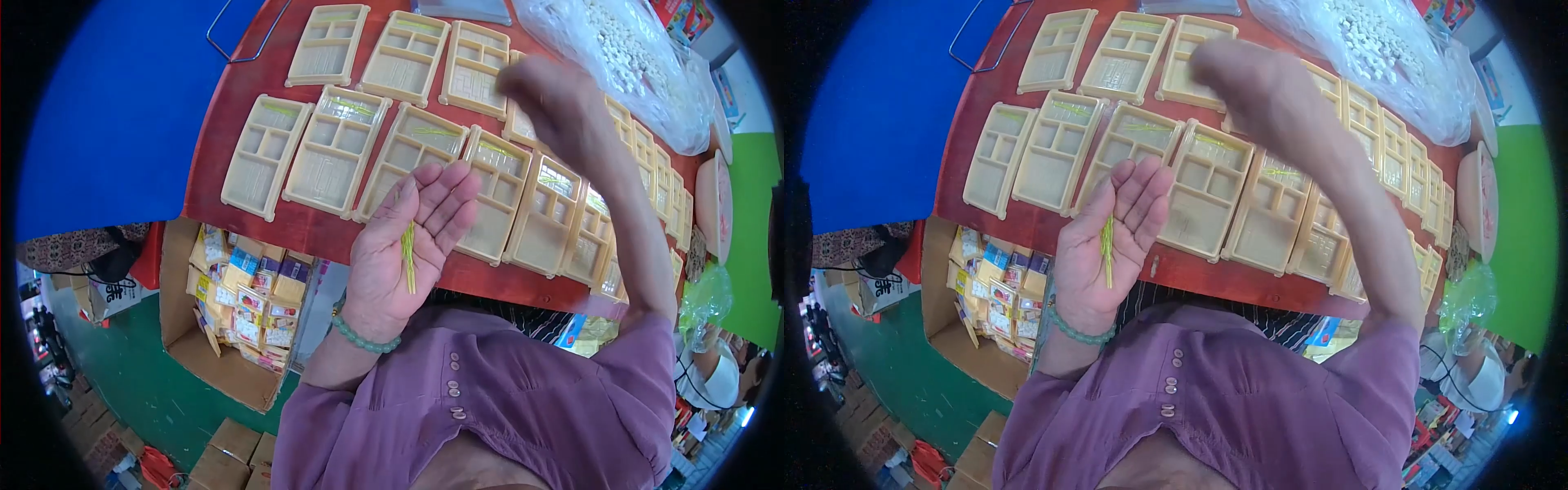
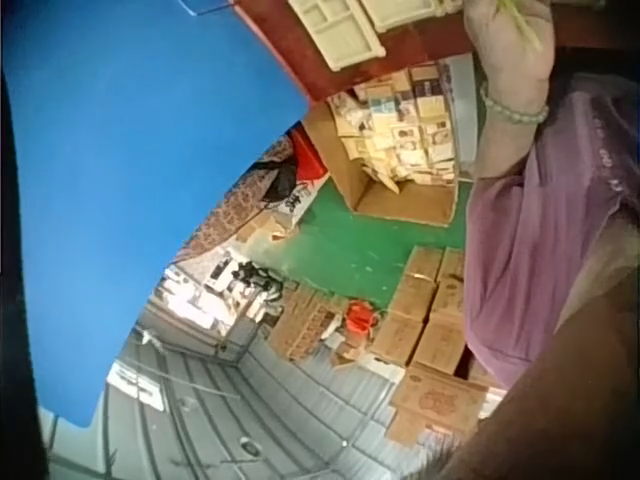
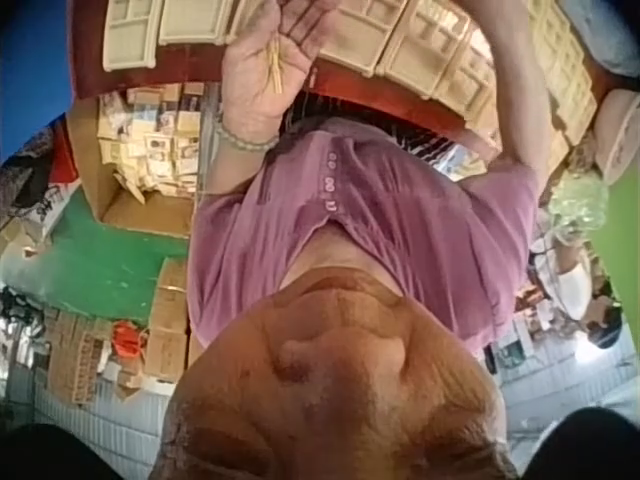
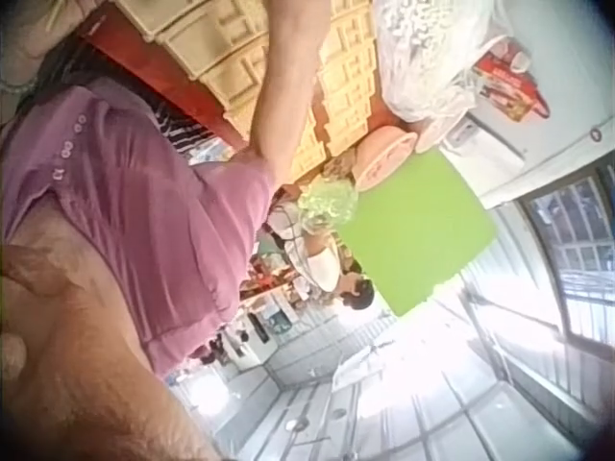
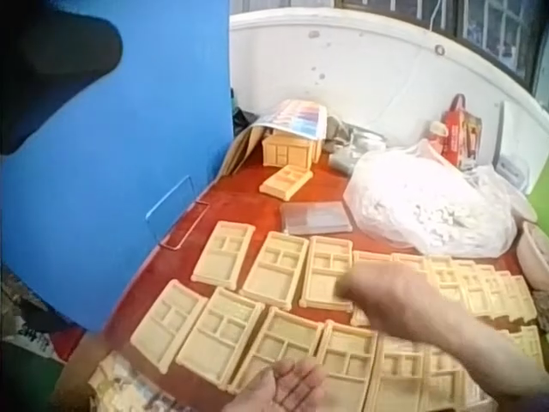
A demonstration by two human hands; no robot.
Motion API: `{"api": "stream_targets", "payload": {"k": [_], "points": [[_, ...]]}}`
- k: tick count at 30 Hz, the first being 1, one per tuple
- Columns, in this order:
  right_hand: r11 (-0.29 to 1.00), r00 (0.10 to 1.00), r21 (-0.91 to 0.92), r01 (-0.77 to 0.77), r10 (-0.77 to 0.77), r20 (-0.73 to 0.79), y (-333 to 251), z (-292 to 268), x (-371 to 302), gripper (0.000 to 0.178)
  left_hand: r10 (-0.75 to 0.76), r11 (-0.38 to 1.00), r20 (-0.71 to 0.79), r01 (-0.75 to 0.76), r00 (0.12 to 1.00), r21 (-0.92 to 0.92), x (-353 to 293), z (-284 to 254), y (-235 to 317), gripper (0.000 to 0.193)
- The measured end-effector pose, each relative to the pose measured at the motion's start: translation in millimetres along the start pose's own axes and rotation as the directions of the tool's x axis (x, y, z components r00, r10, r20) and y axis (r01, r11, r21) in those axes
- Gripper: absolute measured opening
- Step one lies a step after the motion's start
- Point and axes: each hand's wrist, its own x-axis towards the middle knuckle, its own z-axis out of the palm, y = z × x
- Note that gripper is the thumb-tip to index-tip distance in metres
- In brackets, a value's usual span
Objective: Assembling small green tassels or strings into yellow plastic tray components.
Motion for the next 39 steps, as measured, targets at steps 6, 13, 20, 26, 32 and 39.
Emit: {"api": "stream_targets", "payload": {"k": [6,13,20,26,32,39], "points": [[0.974,0.990,-0.178,-0.140,0.134,-0.049,98.4,30.1,22.7,0.012,-0.026,0.998,0.039,0.028,0.999,-0.052,5.5,3.5,-2.8,0.032],[0.980,0.985,-0.118,-0.158,0.148,-0.082,50.9,15.7,28.3,0.013,0.051,0.995,0.008,-0.051,0.999,0.080,12.9,9.4,-5.3,0.036],[0.714,0.887,0.545,-0.440,0.251,0.388,-79.4,2.9,-18.0,0.020,0.153,0.988,0.008,-0.153,0.988,0.031,15.2,1.5,-12.5,0.037],[0.631,0.775,0.502,-0.591,0.270,0.572,-107.3,3.9,-35.7,0.020,0.276,0.943,0.017,-0.275,0.961,0.186,12.4,7.8,-25.5,0.037],[0.652,0.834,0.530,-0.543,0.344,0.431,-107.8,8.2,-51.7,0.016,0.330,0.914,-0.015,-0.315,0.944,0.255,12.3,5.3,-35.3,0.032],[0.616,0.803,0.522,-0.591,0.389,0.451,-105.1,9.9,-54.3,0.015,0.421,0.844,0.008,-0.395,0.907,0.364,17.2,10.5,-43.3,0.025]]}}
